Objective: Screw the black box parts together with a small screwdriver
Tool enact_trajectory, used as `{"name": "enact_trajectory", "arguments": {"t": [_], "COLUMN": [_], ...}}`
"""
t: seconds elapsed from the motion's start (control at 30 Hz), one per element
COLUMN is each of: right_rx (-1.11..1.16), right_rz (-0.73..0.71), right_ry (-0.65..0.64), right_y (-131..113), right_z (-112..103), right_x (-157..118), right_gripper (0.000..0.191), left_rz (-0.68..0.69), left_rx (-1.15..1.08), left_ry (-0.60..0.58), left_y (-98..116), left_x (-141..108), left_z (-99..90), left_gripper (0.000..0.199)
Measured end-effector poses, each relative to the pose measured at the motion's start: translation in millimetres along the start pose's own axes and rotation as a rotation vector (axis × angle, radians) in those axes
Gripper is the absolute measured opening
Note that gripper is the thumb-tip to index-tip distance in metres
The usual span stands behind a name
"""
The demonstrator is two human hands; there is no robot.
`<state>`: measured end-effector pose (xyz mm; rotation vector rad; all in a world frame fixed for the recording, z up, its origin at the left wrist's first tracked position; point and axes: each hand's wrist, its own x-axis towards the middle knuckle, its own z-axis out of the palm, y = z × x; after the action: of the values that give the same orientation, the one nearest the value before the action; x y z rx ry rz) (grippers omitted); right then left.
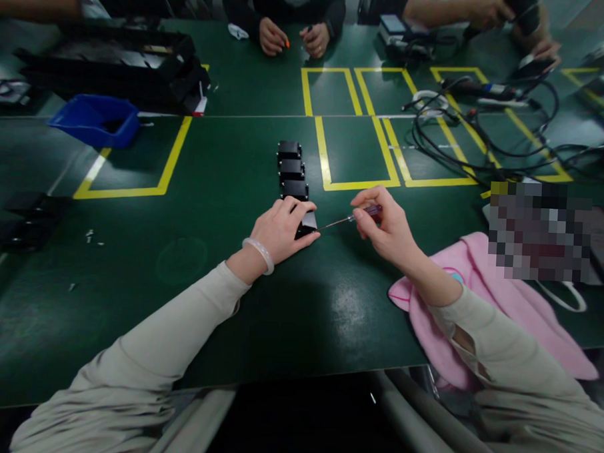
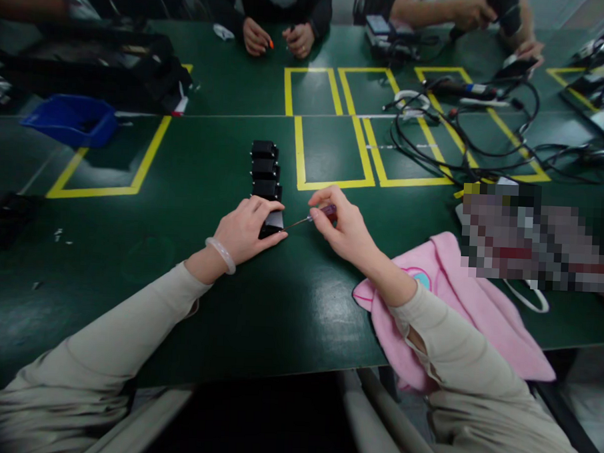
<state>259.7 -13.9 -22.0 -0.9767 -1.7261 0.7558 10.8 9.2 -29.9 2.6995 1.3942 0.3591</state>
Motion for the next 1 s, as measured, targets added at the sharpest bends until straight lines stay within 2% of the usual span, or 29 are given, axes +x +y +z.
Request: {"name": "enact_trajectory", "arguments": {"t": [0.23,0.43,0.57,0.87,1.0], "right_rx": [0.0,0.008,0.011,-0.001,-0.001], "right_rz": [0.016,0.012,0.036,0.015,0.033], "right_ry": [-0.044,-0.002,-0.028,0.005,-0.023], "right_y": [-3.0,-3.2,-3.5,-3.2,-3.2], "right_z": [-1.4,-0.1,-0.2,0.2,-0.3], "right_x": [1.0,1.1,1.3,0.7,0.9], "right_gripper": [0.024,0.028,0.029,0.025,0.023], "left_rz": [0.002,0.0,0.0,-0.007,-0.004], "left_rx": [0.001,0.008,0.011,0.0,-0.006], "left_ry": [0.005,-0.002,0.008,-0.005,-0.001], "left_y": [-0.1,-0.1,-0.5,0.6,0.0], "left_x": [0.1,0.5,0.0,0.5,0.2], "left_z": [0.0,0.5,1.2,-0.9,-0.1], "left_gripper": [0.049,0.05,0.05,0.049,0.049]}}
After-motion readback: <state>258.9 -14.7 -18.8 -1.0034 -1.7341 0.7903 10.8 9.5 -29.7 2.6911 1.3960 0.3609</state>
